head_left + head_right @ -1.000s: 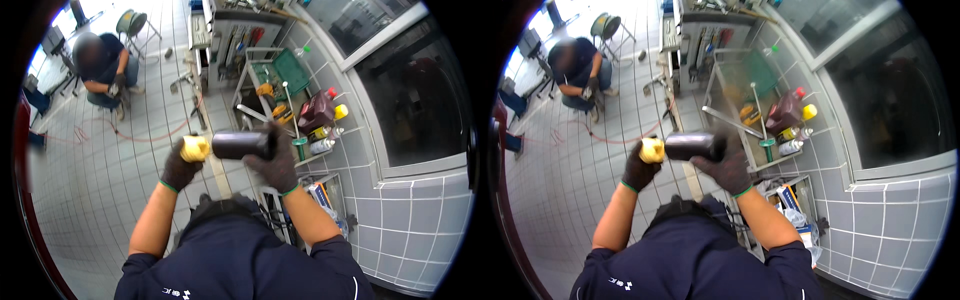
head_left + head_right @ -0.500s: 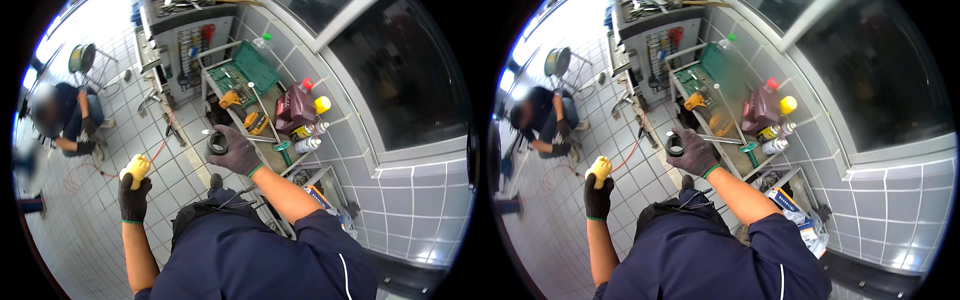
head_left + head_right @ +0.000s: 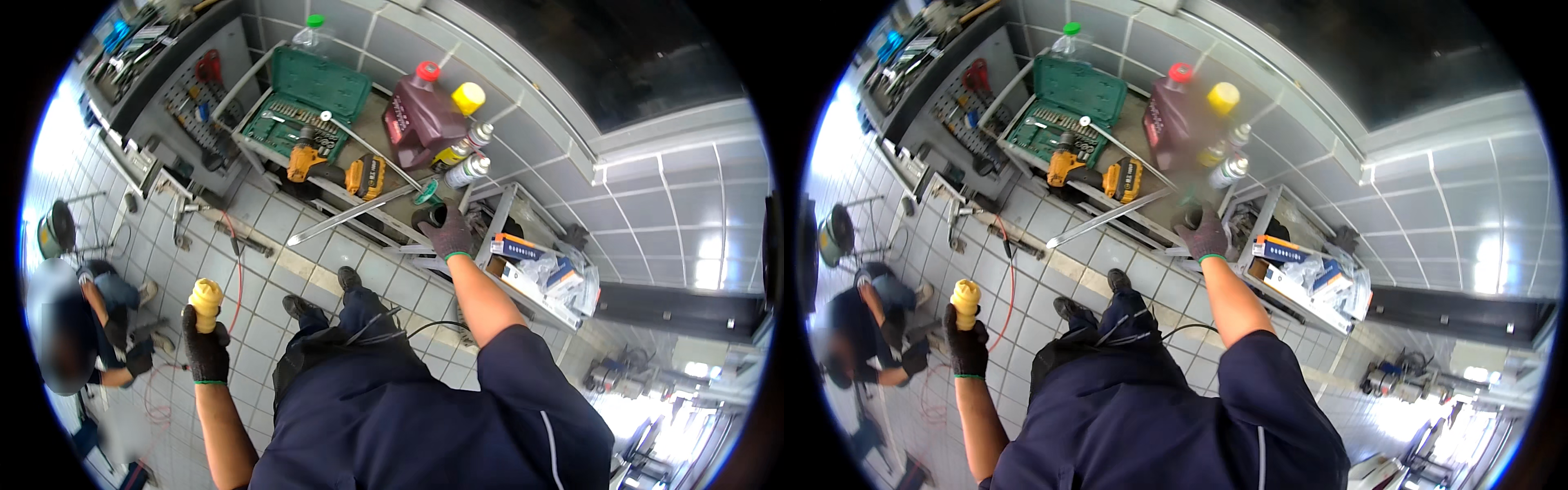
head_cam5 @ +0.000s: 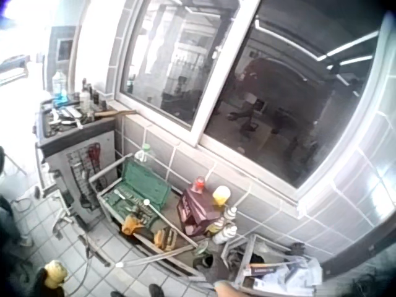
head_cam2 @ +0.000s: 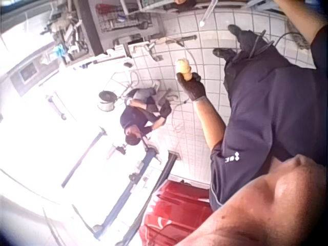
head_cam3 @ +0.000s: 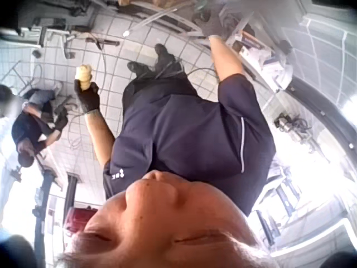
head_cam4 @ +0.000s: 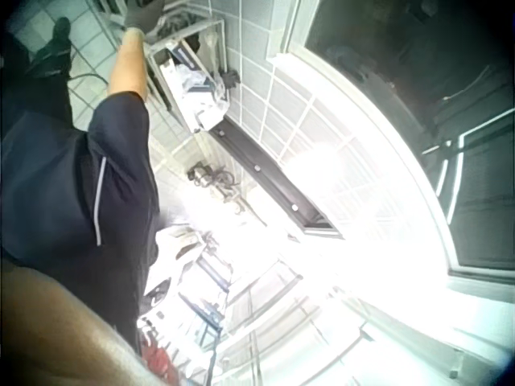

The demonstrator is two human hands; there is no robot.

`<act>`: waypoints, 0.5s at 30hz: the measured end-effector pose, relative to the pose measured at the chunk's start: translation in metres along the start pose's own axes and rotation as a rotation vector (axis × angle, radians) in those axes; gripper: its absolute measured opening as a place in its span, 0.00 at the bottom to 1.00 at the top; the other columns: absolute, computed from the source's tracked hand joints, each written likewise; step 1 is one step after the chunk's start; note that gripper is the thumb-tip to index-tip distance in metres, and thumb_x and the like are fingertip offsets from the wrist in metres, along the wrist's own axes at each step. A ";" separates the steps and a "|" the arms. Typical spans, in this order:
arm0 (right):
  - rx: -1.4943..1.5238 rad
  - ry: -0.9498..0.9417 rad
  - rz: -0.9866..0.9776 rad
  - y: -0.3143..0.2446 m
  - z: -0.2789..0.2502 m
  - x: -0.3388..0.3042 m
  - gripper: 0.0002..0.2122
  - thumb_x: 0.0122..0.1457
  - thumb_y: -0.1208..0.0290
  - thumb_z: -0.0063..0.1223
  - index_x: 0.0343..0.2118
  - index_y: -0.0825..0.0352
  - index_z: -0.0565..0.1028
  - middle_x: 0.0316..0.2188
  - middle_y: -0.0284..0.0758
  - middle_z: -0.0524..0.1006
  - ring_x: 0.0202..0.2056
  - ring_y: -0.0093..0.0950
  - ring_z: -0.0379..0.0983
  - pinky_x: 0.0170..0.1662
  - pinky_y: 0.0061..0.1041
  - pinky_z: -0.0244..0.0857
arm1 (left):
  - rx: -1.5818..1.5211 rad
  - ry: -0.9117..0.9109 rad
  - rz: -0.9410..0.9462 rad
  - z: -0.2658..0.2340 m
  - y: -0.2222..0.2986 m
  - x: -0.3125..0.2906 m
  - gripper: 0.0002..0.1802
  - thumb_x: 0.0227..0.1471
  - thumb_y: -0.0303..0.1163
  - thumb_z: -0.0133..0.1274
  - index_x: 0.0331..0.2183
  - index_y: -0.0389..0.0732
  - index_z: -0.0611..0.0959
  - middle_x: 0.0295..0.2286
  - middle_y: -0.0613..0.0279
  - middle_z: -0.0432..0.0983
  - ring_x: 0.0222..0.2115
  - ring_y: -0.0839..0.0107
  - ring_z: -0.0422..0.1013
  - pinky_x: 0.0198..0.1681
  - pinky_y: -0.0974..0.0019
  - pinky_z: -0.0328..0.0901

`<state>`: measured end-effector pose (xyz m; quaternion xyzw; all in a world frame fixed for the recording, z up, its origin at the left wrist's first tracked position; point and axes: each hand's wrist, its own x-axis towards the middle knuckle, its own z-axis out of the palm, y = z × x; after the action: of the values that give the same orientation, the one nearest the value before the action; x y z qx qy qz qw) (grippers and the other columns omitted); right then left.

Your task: The person unpacks a new car part from a box and applies lubricant to a metal component. They then use a pneumatic impact wrench to tighten bolts on a car axle assembly on the floor. The person also uses a screwdriver to open another box and retrieves a part.

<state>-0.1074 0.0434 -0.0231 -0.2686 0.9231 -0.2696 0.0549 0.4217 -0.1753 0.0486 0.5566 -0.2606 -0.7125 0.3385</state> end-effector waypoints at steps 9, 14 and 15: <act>0.092 0.174 0.136 0.000 -0.032 -0.010 0.42 0.61 0.38 0.63 0.71 0.62 0.67 0.57 0.48 0.81 0.57 0.51 0.79 0.63 0.46 0.71 | 0.173 -0.120 0.059 0.061 0.057 0.035 0.22 0.73 0.55 0.47 0.44 0.45 0.79 0.32 0.64 0.79 0.17 0.76 0.64 0.20 0.70 0.56; 0.054 -0.120 0.219 0.031 -0.048 0.061 0.35 0.64 0.42 0.61 0.66 0.62 0.73 0.54 0.43 0.85 0.59 0.46 0.79 0.63 0.41 0.71 | 0.217 -0.097 0.000 0.106 0.034 0.034 0.22 0.71 0.57 0.49 0.43 0.47 0.80 0.30 0.67 0.78 0.17 0.77 0.64 0.20 0.71 0.54; 0.047 -0.166 0.135 0.025 -0.051 0.077 0.35 0.63 0.43 0.61 0.67 0.61 0.72 0.55 0.44 0.84 0.59 0.46 0.79 0.61 0.42 0.72 | 0.208 -0.106 -0.016 0.114 0.030 0.036 0.22 0.71 0.57 0.49 0.42 0.47 0.80 0.29 0.68 0.78 0.18 0.77 0.64 0.20 0.71 0.54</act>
<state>-0.1969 0.0451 0.0105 -0.2260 0.9248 -0.2638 0.1555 0.3115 -0.2229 0.0761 0.5523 -0.3462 -0.7127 0.2592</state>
